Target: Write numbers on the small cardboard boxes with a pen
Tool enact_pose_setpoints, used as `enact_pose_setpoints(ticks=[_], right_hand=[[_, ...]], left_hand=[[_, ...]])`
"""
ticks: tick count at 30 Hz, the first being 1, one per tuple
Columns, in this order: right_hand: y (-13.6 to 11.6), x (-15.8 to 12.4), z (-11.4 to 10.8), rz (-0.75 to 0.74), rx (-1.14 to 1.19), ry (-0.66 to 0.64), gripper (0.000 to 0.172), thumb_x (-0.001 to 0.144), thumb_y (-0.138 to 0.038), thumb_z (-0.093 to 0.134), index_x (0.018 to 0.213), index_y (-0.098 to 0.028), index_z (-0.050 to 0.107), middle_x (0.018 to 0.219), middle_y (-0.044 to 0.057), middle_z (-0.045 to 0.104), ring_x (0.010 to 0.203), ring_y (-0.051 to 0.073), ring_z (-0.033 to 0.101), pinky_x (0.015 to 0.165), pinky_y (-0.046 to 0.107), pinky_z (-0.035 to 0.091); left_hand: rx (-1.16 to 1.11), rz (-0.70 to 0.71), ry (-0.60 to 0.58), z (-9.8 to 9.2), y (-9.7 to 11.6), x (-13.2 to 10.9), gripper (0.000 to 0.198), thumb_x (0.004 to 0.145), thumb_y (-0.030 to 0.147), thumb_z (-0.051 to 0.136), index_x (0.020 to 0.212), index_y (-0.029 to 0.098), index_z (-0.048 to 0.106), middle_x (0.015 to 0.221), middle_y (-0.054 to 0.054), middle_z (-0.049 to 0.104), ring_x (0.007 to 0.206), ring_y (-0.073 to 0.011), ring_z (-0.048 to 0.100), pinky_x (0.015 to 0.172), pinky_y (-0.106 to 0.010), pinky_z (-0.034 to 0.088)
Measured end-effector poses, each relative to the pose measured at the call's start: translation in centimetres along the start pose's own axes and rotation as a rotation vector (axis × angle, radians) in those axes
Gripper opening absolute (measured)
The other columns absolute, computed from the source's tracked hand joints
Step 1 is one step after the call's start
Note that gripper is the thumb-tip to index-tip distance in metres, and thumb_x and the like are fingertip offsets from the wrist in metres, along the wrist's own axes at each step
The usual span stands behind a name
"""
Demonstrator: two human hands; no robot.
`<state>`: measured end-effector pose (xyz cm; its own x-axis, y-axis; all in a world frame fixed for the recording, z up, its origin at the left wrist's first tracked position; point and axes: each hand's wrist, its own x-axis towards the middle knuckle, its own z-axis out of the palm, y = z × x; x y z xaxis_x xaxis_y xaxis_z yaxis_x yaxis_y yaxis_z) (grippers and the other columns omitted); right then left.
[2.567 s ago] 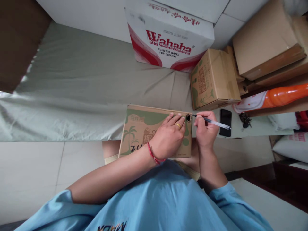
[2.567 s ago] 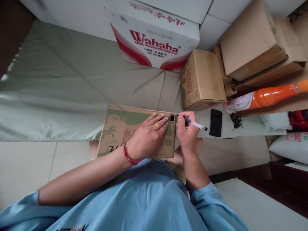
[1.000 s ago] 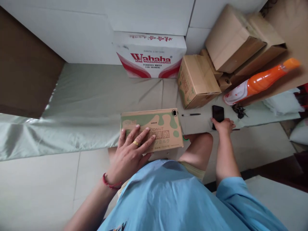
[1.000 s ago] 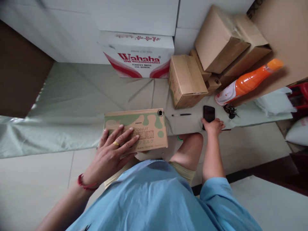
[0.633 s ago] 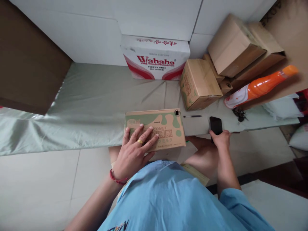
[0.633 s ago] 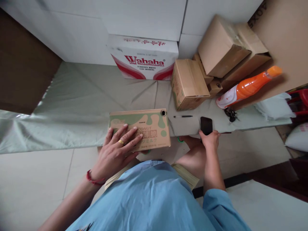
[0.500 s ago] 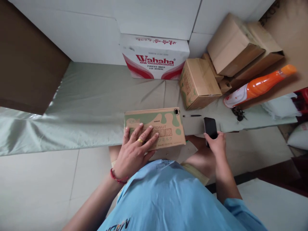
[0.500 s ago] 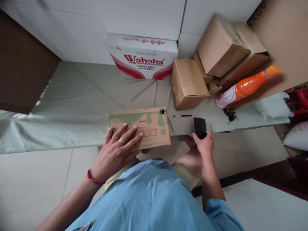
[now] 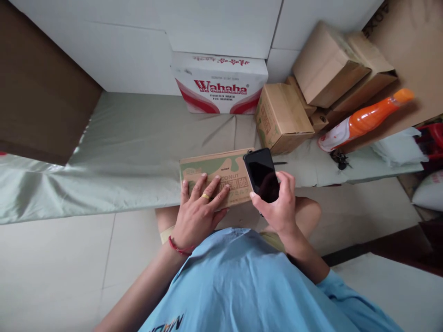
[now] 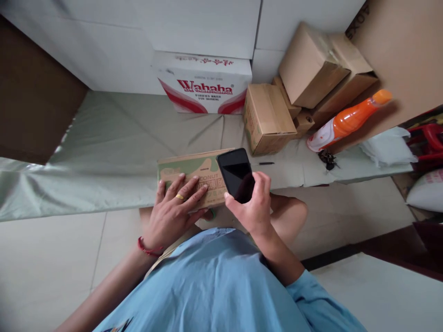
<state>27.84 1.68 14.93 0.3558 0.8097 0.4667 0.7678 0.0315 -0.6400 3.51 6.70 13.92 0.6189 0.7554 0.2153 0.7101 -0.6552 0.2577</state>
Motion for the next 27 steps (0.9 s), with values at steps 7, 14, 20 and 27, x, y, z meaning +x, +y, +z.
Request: enact_pose_setpoints(ticks=[7, 14, 20, 27], right_hand=[[-1.6, -0.2, 2.1, 0.072, -0.017, 0.028, 0.067, 0.082, -0.048, 0.085, 0.134, -0.023, 0.050, 0.134, 0.016, 0.057, 0.129, 0.034, 0.060, 0.111, 0.059, 0.056], [-1.7, -0.2, 2.4, 0.116, -0.067, 0.003, 0.070, 0.082, -0.050, 0.086, 0.135, -0.022, 0.050, 0.135, 0.017, 0.056, 0.128, 0.035, 0.061, 0.107, 0.058, 0.059], [-1.7, -0.3, 2.5, 0.100, -0.102, 0.009, 0.071, 0.084, -0.053, 0.085, 0.137, -0.022, 0.050, 0.135, 0.017, 0.057, 0.129, 0.035, 0.061, 0.105, 0.056, 0.060], [-1.6, -0.3, 2.6, 0.080, -0.125, 0.017, 0.070, 0.085, -0.053, 0.085, 0.137, -0.021, 0.050, 0.134, 0.017, 0.057, 0.127, 0.034, 0.061, 0.108, 0.056, 0.059]], left_hand=[[0.009, 0.007, -0.002, 0.0, 0.0, 0.1, 0.053, 0.103, 0.039, 0.071, 0.156, 0.032, 0.065, 0.166, -0.013, 0.059, 0.160, -0.0482, 0.045, 0.131, -0.081, 0.023], [-0.010, 0.010, 0.010, 0.1, 0.0, 0.1, 0.052, 0.103, 0.037, 0.071, 0.155, 0.032, 0.065, 0.166, -0.014, 0.059, 0.160, -0.0476, 0.046, 0.131, -0.081, 0.023], [0.000, 0.019, 0.022, 0.3, 0.0, 0.0, 0.053, 0.103, 0.037, 0.072, 0.155, 0.032, 0.065, 0.165, -0.014, 0.060, 0.160, -0.0461, 0.046, 0.133, -0.079, 0.020], [-0.009, 0.002, -0.008, 0.3, -0.1, 0.0, 0.055, 0.102, 0.039, 0.073, 0.156, 0.030, 0.066, 0.165, -0.015, 0.059, 0.160, -0.0479, 0.044, 0.134, -0.078, 0.015]])
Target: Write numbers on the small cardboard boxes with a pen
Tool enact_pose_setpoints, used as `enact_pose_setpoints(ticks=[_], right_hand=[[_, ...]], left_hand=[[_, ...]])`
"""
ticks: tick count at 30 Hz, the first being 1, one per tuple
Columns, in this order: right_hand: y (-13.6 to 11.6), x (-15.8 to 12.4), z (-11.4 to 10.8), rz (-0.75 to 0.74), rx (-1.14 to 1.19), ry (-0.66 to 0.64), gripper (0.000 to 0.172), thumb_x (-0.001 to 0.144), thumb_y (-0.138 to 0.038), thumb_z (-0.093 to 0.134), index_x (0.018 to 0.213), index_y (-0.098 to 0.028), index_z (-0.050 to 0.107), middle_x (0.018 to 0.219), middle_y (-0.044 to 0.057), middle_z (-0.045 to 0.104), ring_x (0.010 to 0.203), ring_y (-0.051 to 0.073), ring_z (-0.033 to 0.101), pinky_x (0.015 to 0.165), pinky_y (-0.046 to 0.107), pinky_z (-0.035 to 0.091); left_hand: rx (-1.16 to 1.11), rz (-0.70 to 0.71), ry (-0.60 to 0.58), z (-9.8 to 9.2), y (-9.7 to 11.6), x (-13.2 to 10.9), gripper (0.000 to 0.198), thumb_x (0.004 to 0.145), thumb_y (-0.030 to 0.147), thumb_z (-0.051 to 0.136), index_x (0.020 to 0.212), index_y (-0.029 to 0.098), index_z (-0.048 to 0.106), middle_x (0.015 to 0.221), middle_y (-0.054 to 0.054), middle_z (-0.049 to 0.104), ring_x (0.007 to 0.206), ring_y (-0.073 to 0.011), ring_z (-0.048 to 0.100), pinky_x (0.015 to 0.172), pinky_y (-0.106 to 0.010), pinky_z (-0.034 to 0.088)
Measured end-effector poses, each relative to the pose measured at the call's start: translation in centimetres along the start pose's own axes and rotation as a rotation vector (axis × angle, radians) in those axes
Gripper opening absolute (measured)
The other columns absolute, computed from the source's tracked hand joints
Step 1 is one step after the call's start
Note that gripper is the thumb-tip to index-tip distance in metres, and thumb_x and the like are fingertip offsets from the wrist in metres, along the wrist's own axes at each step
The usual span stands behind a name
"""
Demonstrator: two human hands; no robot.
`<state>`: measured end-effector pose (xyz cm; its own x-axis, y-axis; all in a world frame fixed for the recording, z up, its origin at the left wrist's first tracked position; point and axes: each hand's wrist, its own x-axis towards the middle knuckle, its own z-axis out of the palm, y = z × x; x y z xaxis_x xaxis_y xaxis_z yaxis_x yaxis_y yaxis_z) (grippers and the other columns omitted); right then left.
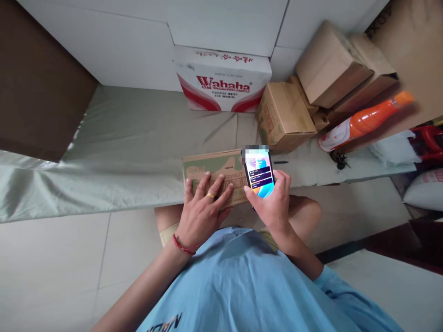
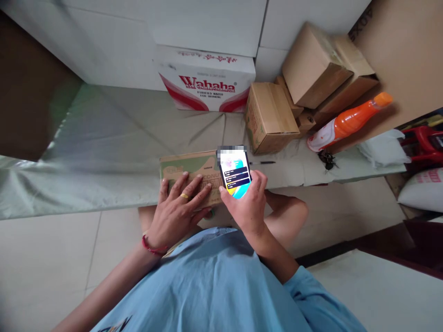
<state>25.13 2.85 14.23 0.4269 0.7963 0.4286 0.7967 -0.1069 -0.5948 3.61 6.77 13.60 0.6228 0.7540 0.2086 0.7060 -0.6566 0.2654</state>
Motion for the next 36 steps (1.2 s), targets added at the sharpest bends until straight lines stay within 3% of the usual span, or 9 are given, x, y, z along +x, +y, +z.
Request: enact_pose_setpoints(ticks=[5, 8, 13, 17, 20, 24, 31, 36], right_hand=[[0.6, -0.3, -0.5, -0.057, 0.065, 0.049, 0.068, 0.086, -0.056, 0.084, 0.135, -0.022, 0.051, 0.132, 0.015, 0.058, 0.123, 0.031, 0.063, 0.108, 0.055, 0.057], [3.0, -0.7, -1.2, -0.018, 0.076, 0.103, 0.070, 0.083, -0.061, 0.084, 0.133, -0.021, 0.053, 0.130, 0.014, 0.058, 0.122, 0.032, 0.063, 0.108, 0.055, 0.056], [12.1, 0.0, -3.0, 0.276, -0.096, 0.151, 0.079, 0.071, -0.068, 0.087, 0.125, -0.019, 0.055, 0.128, 0.017, 0.059, 0.123, 0.037, 0.061, 0.113, 0.061, 0.051], [19.6, 2.4, -4.9, 0.556, -0.295, 0.131, 0.073, 0.066, -0.050, 0.092, 0.119, -0.013, 0.059, 0.129, 0.026, 0.061, 0.134, 0.043, 0.056, 0.118, 0.060, 0.047], [23.1, 4.5, -6.1, 0.687, -0.396, 0.102, 0.078, 0.066, -0.045, 0.093, 0.126, -0.007, 0.060, 0.136, 0.031, 0.060, 0.135, 0.045, 0.058, 0.118, 0.060, 0.049], [25.0, 7.1, -6.6, 0.747, -0.506, 0.014, 0.085, 0.069, -0.048, 0.093, 0.134, -0.005, 0.058, 0.144, 0.034, 0.056, 0.132, 0.048, 0.064, 0.115, 0.060, 0.051], [25.8, 9.9, -4.7, 0.772, -0.608, -0.118, 0.085, 0.074, -0.050, 0.091, 0.141, -0.012, 0.056, 0.149, 0.029, 0.054, 0.129, 0.044, 0.068, 0.112, 0.056, 0.055], [26.7, 10.8, -3.9, 0.758, -0.606, -0.142, 0.080, 0.076, -0.052, 0.088, 0.136, -0.008, 0.060, 0.148, 0.033, 0.056, 0.143, 0.048, 0.056, 0.119, 0.058, 0.048]], left_hand=[[0.006, 0.007, 0.003, -0.1, 0.0, 0.0, 0.055, 0.101, 0.039, 0.074, 0.155, 0.030, 0.067, 0.166, -0.015, 0.059, 0.160, -0.0488, 0.045, 0.133, -0.079, 0.018], [-0.002, 0.012, 0.006, 0.0, 0.0, -0.1, 0.057, 0.101, 0.038, 0.075, 0.156, 0.029, 0.066, 0.166, -0.016, 0.058, 0.159, -0.0507, 0.044, 0.131, -0.082, 0.020], [-0.031, 0.009, 0.011, 0.3, -0.1, -0.2, 0.058, 0.100, 0.036, 0.076, 0.157, 0.030, 0.065, 0.168, -0.016, 0.056, 0.161, -0.0510, 0.043, 0.130, -0.083, 0.018], [-0.063, -0.001, 0.019, 0.4, -0.1, -0.2, 0.058, 0.102, 0.036, 0.074, 0.158, 0.032, 0.063, 0.169, -0.015, 0.055, 0.162, -0.0508, 0.041, 0.130, -0.084, 0.016], [-0.053, 0.003, 0.021, 0.4, -0.1, -0.1, 0.056, 0.103, 0.037, 0.073, 0.158, 0.032, 0.064, 0.169, -0.015, 0.055, 0.161, -0.0515, 0.041, 0.129, -0.085, 0.018], [-0.010, 0.018, 0.021, 0.4, 0.0, -0.1, 0.056, 0.102, 0.037, 0.074, 0.156, 0.029, 0.065, 0.168, -0.016, 0.055, 0.159, -0.0527, 0.043, 0.128, -0.086, 0.022], [-0.010, 0.010, 0.009, 0.3, 0.0, -0.1, 0.056, 0.103, 0.037, 0.072, 0.158, 0.031, 0.064, 0.168, -0.015, 0.055, 0.160, -0.0513, 0.043, 0.128, -0.085, 0.023], [0.009, 0.011, -0.003, 0.2, 0.0, -0.1, 0.057, 0.103, 0.038, 0.072, 0.158, 0.032, 0.063, 0.169, -0.015, 0.055, 0.161, -0.0504, 0.042, 0.129, -0.085, 0.023]])
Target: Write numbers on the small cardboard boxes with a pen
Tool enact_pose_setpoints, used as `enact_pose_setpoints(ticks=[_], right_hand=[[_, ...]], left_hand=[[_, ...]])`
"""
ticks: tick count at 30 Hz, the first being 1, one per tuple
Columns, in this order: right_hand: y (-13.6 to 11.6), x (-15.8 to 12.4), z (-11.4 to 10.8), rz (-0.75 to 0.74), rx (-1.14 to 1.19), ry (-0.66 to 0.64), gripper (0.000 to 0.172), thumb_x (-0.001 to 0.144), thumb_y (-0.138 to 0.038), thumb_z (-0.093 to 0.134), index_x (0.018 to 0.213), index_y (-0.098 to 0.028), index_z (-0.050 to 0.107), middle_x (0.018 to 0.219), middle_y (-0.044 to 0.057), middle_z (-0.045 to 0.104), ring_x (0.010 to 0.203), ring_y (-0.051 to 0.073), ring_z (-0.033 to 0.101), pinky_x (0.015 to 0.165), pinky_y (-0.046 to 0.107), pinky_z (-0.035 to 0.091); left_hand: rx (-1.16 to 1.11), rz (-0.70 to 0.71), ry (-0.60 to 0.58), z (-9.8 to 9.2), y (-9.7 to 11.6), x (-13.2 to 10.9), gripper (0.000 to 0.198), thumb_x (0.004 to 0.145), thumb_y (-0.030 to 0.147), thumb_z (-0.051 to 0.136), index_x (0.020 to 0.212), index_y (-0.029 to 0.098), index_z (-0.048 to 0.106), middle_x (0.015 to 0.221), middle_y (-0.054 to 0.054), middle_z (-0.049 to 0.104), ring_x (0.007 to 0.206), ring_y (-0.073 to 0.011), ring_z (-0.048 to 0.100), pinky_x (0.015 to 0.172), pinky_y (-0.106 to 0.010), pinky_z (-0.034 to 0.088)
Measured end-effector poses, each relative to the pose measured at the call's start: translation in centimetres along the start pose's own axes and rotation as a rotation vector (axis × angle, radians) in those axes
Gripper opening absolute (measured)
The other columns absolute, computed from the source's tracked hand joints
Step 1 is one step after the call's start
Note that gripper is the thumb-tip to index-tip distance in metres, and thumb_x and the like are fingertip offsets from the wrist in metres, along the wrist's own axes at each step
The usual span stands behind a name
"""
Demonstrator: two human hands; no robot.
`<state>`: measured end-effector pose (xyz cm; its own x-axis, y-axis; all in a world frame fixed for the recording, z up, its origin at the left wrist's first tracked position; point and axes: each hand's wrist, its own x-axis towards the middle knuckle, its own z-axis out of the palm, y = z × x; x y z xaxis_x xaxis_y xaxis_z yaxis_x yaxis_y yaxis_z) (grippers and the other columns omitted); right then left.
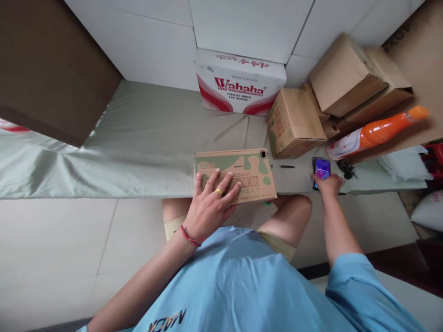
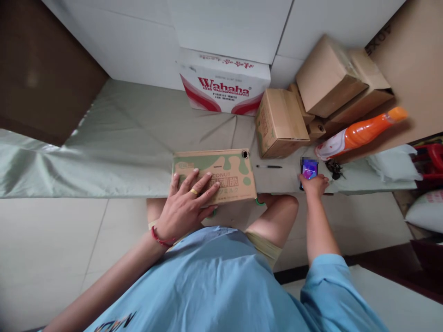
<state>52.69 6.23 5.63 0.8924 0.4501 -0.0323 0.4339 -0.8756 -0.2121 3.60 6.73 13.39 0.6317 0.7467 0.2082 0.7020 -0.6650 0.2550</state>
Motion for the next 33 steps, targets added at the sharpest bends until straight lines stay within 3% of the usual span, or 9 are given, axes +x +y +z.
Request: enact_pose_setpoints(ticks=[7, 11, 13, 15, 19, 22, 25, 29, 33], right_hand=[[-0.4, -1.1, -0.1, -0.093, 0.057, 0.077, 0.077, 0.080, -0.051, 0.082, 0.136, -0.002, 0.060, 0.152, 0.039, 0.052, 0.151, 0.050, 0.044, 0.125, 0.065, 0.036], [-0.6, -6.3, -0.3, -0.308, 0.335, 0.187, 0.060, 0.089, -0.052, 0.068, 0.132, -0.010, 0.064, 0.141, 0.028, 0.063, 0.137, 0.037, 0.060, 0.116, 0.055, 0.048], [-0.7, -9.9, -0.2, -0.401, 0.547, 0.117, 0.052, 0.093, -0.060, 0.061, 0.116, -0.014, 0.070, 0.122, 0.020, 0.072, 0.112, 0.030, 0.070, 0.100, 0.046, 0.058], [-0.8, -13.2, -0.1, -0.410, 0.695, -0.055, 0.053, 0.094, -0.067, 0.061, 0.104, -0.017, 0.073, 0.104, 0.013, 0.076, 0.092, 0.026, 0.072, 0.088, 0.042, 0.060], [-1.1, -17.3, -0.2, -0.427, 0.862, -0.388, 0.051, 0.093, -0.070, 0.069, 0.103, -0.020, 0.077, 0.099, 0.009, 0.080, 0.087, 0.025, 0.075, 0.083, 0.040, 0.064], [-1.7, -18.0, -0.9, -0.466, 0.941, -0.475, 0.050, 0.095, -0.069, 0.069, 0.111, -0.023, 0.079, 0.111, 0.010, 0.082, 0.101, 0.028, 0.078, 0.085, 0.041, 0.066], [-2.5, -18.0, -1.8, -0.504, 0.977, -0.496, 0.054, 0.096, -0.070, 0.068, 0.121, -0.024, 0.078, 0.122, 0.011, 0.081, 0.115, 0.031, 0.077, 0.092, 0.044, 0.067], [-3.8, -18.5, -2.8, -0.585, 0.975, -0.558, 0.057, 0.097, -0.069, 0.069, 0.134, -0.026, 0.075, 0.137, 0.011, 0.077, 0.127, 0.033, 0.073, 0.102, 0.049, 0.066], [-4.3, -19.7, -2.7, -0.634, 1.001, -0.748, 0.059, 0.098, -0.062, 0.073, 0.146, -0.028, 0.068, 0.149, 0.011, 0.072, 0.130, 0.031, 0.073, 0.107, 0.048, 0.065]], left_hand=[[-0.117, 0.019, 0.076, 0.1, -0.5, -0.2, 0.051, 0.104, 0.039, 0.072, 0.154, 0.029, 0.066, 0.166, -0.015, 0.058, 0.160, -0.0480, 0.046, 0.131, -0.083, 0.022], [-0.431, 0.046, 0.349, -0.7, -1.7, -0.8, 0.029, 0.104, 0.035, 0.070, 0.131, 0.025, 0.076, 0.145, -0.012, 0.074, 0.150, -0.0356, 0.060, 0.126, -0.059, 0.048], [-0.502, -0.121, 0.503, -1.1, -2.6, -1.4, 0.014, 0.105, 0.031, 0.065, 0.109, 0.024, 0.077, 0.122, -0.009, 0.081, 0.132, -0.0301, 0.071, 0.115, -0.050, 0.056], [-0.484, -0.444, 0.585, -1.2, -3.7, -2.1, 0.023, 0.105, 0.037, 0.063, 0.089, 0.024, 0.071, 0.097, -0.006, 0.079, 0.104, -0.0260, 0.074, 0.105, -0.047, 0.058], [-0.767, -1.040, 0.436, -0.1, -6.3, -3.4, 0.044, 0.097, 0.063, 0.066, 0.079, 0.023, 0.062, 0.075, -0.001, 0.065, 0.072, -0.0183, 0.063, 0.076, -0.033, 0.056], [-1.182, -1.234, 0.241, 1.2, -7.1, -4.3, 0.061, 0.080, 0.080, 0.076, 0.085, 0.021, 0.060, 0.080, -0.001, 0.068, 0.071, -0.0173, 0.067, 0.062, -0.027, 0.054], [-1.286, -1.265, 0.072, 2.3, -6.5, -4.9, 0.072, 0.076, 0.087, 0.078, 0.101, 0.021, 0.067, 0.097, -0.007, 0.078, 0.088, -0.0238, 0.078, 0.068, -0.029, 0.060], [-1.391, -1.201, -0.011, 3.0, -5.4, -5.0, 0.085, 0.079, 0.095, 0.067, 0.128, 0.025, 0.071, 0.121, -0.014, 0.081, 0.117, -0.0353, 0.078, 0.079, -0.038, 0.066], [-1.588, -1.097, -0.070, 3.1, -5.1, -4.7, 0.091, 0.083, 0.096, 0.061, 0.140, 0.026, 0.069, 0.129, -0.016, 0.081, 0.119, -0.0392, 0.078, 0.085, -0.044, 0.068]])
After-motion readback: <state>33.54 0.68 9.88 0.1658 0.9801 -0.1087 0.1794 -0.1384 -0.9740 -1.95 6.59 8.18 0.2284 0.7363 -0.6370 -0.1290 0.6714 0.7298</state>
